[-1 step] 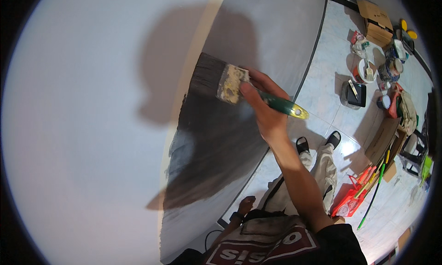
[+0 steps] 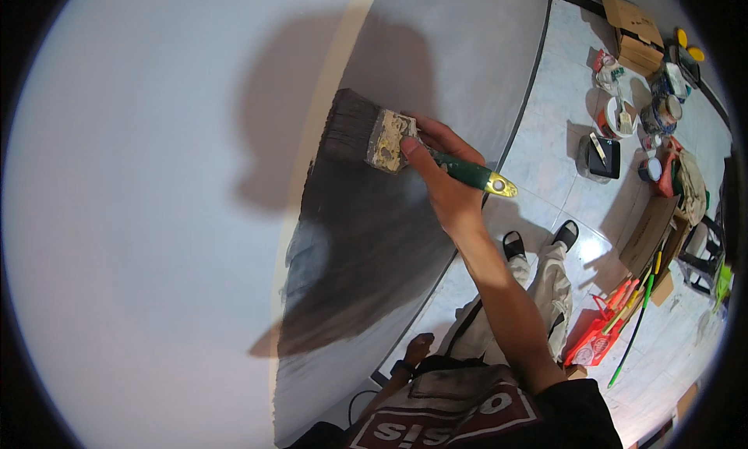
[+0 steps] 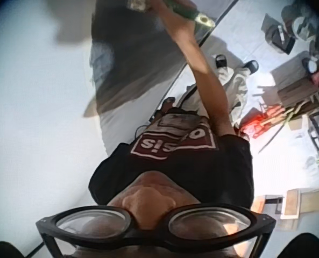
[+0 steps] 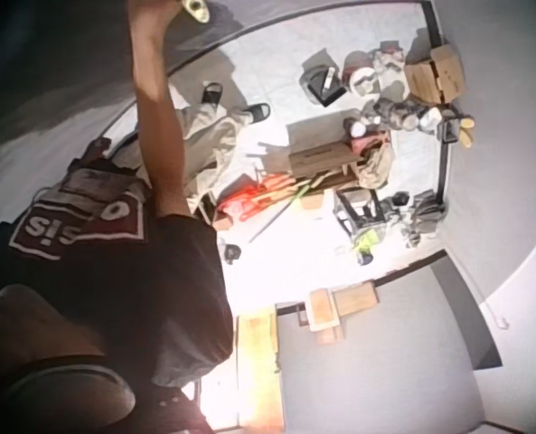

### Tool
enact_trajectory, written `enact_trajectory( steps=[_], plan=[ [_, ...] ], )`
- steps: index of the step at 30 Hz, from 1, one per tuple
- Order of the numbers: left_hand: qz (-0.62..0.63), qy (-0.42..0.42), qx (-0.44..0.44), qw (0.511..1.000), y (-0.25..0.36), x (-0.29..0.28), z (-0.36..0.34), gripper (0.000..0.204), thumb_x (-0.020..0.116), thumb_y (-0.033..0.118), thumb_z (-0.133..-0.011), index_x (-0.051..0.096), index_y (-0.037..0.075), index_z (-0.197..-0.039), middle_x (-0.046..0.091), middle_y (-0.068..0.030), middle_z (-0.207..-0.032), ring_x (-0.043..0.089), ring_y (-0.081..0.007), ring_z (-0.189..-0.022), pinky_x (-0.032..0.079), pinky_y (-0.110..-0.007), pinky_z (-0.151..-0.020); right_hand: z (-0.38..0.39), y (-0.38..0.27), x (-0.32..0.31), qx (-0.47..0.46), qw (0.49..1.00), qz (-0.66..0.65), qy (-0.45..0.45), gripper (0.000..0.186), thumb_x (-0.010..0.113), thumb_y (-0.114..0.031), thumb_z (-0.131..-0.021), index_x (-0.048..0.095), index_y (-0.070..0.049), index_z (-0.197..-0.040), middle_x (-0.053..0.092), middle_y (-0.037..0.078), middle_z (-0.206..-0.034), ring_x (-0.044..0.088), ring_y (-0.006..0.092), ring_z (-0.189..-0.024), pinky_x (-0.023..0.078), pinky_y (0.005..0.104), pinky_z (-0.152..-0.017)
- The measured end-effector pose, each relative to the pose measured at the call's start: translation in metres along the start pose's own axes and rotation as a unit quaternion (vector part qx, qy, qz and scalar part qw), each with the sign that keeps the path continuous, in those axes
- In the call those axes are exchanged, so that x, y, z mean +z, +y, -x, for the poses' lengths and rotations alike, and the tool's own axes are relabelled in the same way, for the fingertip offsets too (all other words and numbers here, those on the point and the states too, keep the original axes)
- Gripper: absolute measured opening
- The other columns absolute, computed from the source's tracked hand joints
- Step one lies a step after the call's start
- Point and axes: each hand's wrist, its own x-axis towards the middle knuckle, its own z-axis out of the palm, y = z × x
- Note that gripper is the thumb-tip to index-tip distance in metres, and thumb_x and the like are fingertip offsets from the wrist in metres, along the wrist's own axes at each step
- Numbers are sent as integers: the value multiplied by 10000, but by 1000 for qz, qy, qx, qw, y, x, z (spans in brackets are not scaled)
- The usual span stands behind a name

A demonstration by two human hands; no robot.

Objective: The person paints a wall using a paint brush, repeatedly dipping the brush into a paint tray and applying paint to the wall.

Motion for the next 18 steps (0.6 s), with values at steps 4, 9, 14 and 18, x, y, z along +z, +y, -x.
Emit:
enact_trajectory(
  steps=[4,9,14,18],
  plan=[
    [-3,1,3,1000,-8,-13,5,382,671,307,-1004,668,42,-1278,699,-69,-1144,629,-166,-1071,507,-329,-935,11,5,-23,-41,992,109,45,335,730,-74,-956,678,17,-1274,753,96,-1040,683,97,-918,536,227,-816],
    [-18,-18,14,1000,-10,-22,1,402,660,327,-1008,666,34,-1283,701,-77,-1162,630,-173,-1099,503,-326,-951,13,-3,-24,-112,980,137,85,281,737,-85,-945,705,14,-1205,748,65,-934,667,72,-821,526,225,-736],
    [-41,-25,33,998,-16,-43,9,423,649,347,-1011,665,26,-1287,702,-85,-1181,631,-179,-1126,500,-322,-968,5,-32,17,-120,990,74,4,275,738,-112,-944,707,15,-1186,749,56,-921,656,60,-797,529,230,-718],
    [-82,-5,7,997,-12,-51,10,416,658,321,-1006,655,20,-1294,681,-73,-1199,614,-175,-1153,476,-321,-998,5,-34,14,-80,997,-14,-19,288,715,-123,-973,696,17,-1224,754,82,-1004,675,71,-844,541,214,-743]
  ],
)
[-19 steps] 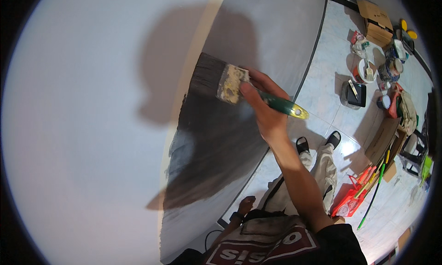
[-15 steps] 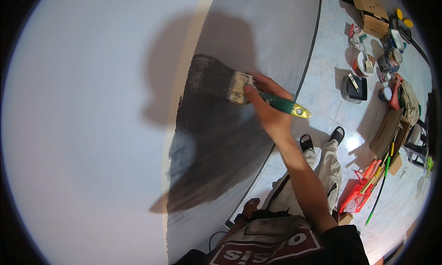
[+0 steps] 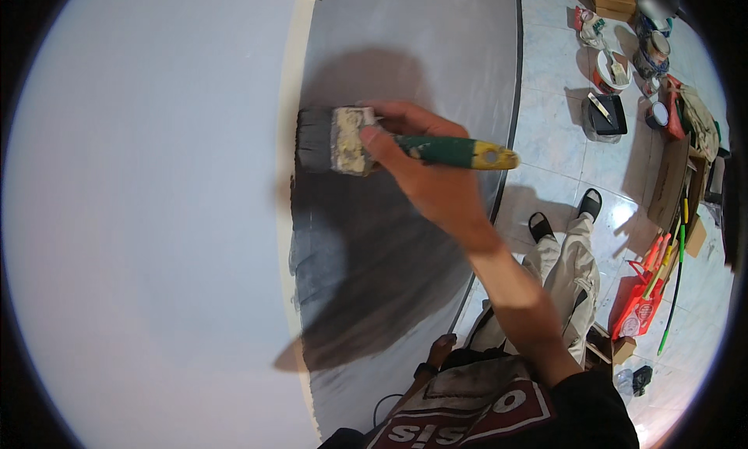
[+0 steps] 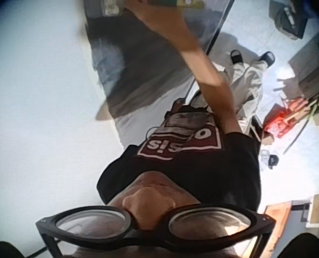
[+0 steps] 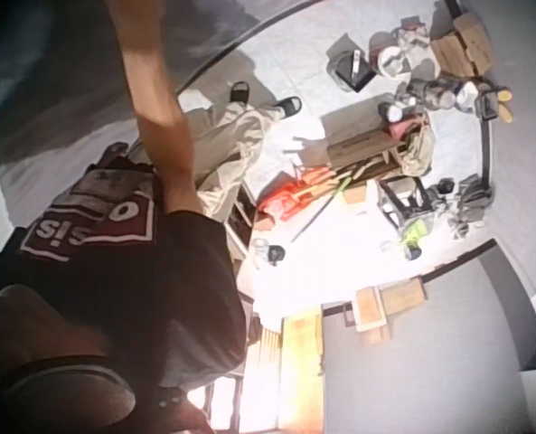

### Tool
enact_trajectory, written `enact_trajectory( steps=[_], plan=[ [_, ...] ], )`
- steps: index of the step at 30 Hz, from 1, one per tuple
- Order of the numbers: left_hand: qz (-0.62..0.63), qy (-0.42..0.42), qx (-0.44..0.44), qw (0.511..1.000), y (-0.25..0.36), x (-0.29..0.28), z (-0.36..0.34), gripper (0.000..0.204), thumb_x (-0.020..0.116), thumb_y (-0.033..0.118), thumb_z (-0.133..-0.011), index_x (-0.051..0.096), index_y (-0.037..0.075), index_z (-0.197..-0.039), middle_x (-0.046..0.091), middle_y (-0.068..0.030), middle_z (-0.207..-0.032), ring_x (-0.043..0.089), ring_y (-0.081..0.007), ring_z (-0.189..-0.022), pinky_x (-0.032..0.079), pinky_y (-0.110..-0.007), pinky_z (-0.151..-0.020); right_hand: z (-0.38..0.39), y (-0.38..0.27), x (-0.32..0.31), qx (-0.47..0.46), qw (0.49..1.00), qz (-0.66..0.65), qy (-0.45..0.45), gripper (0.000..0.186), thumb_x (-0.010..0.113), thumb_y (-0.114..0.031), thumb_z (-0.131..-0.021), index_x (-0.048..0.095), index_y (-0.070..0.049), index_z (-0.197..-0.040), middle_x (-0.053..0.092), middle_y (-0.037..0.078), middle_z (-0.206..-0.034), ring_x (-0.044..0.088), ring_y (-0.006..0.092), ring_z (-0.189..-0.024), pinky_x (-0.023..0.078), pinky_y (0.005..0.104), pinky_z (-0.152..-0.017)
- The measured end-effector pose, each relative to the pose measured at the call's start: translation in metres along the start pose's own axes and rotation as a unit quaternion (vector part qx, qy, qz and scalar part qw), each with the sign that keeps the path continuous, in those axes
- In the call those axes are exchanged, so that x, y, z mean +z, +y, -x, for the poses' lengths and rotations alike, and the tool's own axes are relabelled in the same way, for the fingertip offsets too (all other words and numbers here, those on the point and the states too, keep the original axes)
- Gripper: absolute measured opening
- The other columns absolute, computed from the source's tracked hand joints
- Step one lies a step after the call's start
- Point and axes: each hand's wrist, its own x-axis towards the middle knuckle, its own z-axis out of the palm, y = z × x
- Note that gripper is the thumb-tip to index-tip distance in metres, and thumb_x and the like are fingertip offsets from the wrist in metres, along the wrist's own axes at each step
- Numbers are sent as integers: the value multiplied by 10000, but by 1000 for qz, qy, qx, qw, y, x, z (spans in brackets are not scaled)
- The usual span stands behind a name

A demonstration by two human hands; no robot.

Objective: The person paints a wall using a paint brush, repeatedly dipping the brush into a paint tray and applying paint to the wall.

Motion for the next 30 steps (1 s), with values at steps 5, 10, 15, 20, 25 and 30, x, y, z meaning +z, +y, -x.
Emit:
enact_trajectory(
  steps=[5,10,15,20,25,30],
  plan=[
    [9,-19,4,1000,16,0,-2,414,658,317,-1005,654,19,-1293,680,-72,-1200,614,-175,-1152,474,-323,-1002,5,28,-38,28,995,66,74,261,731,-123,-944,709,-1,-1173,739,46,-921,649,56,-780,528,222,-695],
    [10,-18,4,1000,20,-11,3,412,659,313,-1005,653,18,-1293,679,-70,-1202,614,-175,-1150,472,-324,-1006,11,20,-48,-21,994,81,70,275,725,-148,-970,702,-8,-1206,745,51,-987,649,50,-781,505,195,-661],
    [8,-23,5,1000,28,-14,0,410,660,308,-1004,652,17,-1293,678,-69,-1203,615,-175,-1149,470,-326,-1010,0,37,-20,-17,999,38,30,245,738,-123,-933,710,0,-1143,740,69,-945,670,72,-825,541,248,-717],
    [9,-15,1,1000,30,-19,5,408,660,304,-1003,651,16,-1292,677,-68,-1204,615,-175,-1147,467,-328,-1014,11,28,-64,33,987,145,65,246,743,-120,-927,716,-6,-1144,742,86,-946,689,101,-859,548,272,-764],
    [9,-11,-3,1000,32,-27,11,406,661,300,-1003,650,15,-1292,676,-66,-1205,615,-175,-1145,465,-330,-1018,10,-4,-40,-301,923,229,-72,360,763,-95,-897,698,-83,-1252,740,104,-1030,722,202,-892,585,302,-788],
    [10,-13,-14,1000,34,-21,16,404,661,295,-1002,649,13,-1292,675,-65,-1206,616,-175,-1144,463,-331,-1022,-6,40,-56,-363,869,283,-183,439,739,-87,-908,657,-149,-1335,735,47,-1083,717,234,-910,614,342,-801]
  ],
)
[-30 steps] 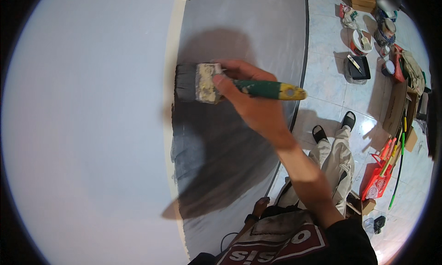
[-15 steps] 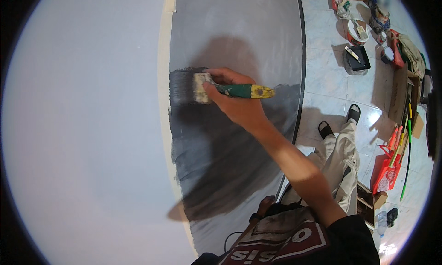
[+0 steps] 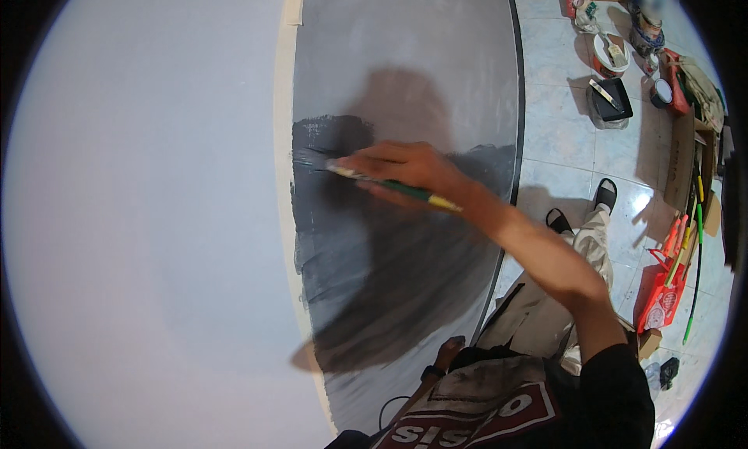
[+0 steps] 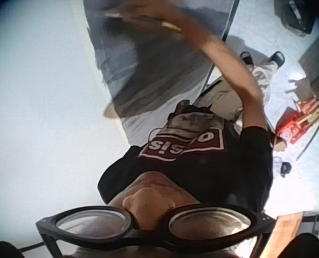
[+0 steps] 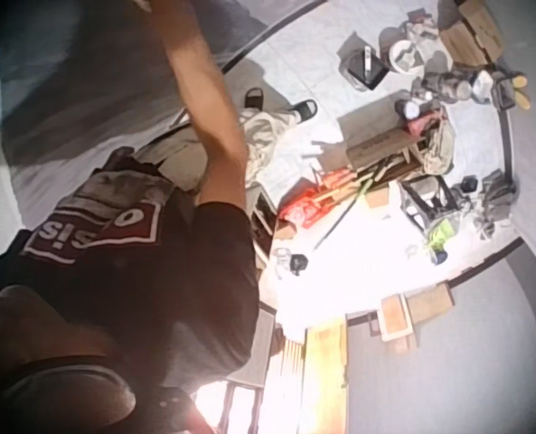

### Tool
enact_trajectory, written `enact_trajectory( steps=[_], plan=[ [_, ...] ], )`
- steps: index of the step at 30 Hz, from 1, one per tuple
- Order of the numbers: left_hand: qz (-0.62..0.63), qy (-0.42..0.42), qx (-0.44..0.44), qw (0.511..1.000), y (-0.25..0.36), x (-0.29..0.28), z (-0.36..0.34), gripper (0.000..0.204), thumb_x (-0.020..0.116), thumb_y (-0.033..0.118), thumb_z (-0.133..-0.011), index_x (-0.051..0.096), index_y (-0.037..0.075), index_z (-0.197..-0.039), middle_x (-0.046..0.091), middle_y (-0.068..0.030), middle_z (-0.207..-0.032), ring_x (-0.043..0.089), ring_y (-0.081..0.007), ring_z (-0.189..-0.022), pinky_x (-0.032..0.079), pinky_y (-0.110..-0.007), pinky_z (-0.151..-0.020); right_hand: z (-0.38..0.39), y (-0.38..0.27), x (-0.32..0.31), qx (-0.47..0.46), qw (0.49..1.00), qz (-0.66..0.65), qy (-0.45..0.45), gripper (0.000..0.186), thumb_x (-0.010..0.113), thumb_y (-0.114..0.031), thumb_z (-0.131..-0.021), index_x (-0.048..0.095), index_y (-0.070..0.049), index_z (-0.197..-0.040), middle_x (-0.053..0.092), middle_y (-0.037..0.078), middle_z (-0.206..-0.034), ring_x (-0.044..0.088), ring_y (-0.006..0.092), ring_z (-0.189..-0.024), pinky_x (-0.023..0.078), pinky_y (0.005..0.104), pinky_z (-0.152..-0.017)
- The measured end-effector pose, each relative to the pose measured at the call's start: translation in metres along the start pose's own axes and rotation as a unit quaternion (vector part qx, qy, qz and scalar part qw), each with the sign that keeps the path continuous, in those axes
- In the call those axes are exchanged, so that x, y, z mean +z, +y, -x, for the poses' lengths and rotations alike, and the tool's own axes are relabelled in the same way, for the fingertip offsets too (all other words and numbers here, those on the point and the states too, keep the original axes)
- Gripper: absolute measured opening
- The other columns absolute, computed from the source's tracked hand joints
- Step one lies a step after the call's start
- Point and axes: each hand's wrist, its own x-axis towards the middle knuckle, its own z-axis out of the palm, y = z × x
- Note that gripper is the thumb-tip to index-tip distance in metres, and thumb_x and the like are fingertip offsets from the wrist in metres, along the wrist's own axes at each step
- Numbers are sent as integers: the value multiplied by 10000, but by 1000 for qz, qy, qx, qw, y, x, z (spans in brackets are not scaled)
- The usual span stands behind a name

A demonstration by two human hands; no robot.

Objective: The person paints a wall using a paint brush, repeatedly dipping the brush into a paint tray and applying paint to the wall.

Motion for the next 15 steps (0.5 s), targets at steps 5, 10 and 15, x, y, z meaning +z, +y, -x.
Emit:
enact_trajectory(
  steps=[5,10,15],
  plan=[
    [4,14,-3,1000,-5,-3,5,401,662,293,-1003,649,13,-1290,675,-64,-1206,616,-176,-1143,462,-334,-1026,9,10,-52,3,979,117,-166,522,705,-71,-927,595,-227,-1413,726,32,-1082,718,230,-927,616,348,-766],
    [0,3,32,999,-8,-12,-1,395,661,292,-1007,650,14,-1286,676,-66,-1204,616,-177,-1143,461,-340,-1030,-30,-26,-20,-86,994,-5,-59,557,696,-81,-922,536,-217,-1438,687,69,-985,701,263,-876,596,384,-719],
    [1,-6,65,998,-9,-19,-6,389,661,292,-1010,651,14,-1282,678,-68,-1202,616,-178,-1144,461,-346,-1034,6,8,-23,-45,984,91,-146,517,705,-89,-910,585,-202,-1400,673,69,-951,694,270,-857,580,405,-708]
  ],
)
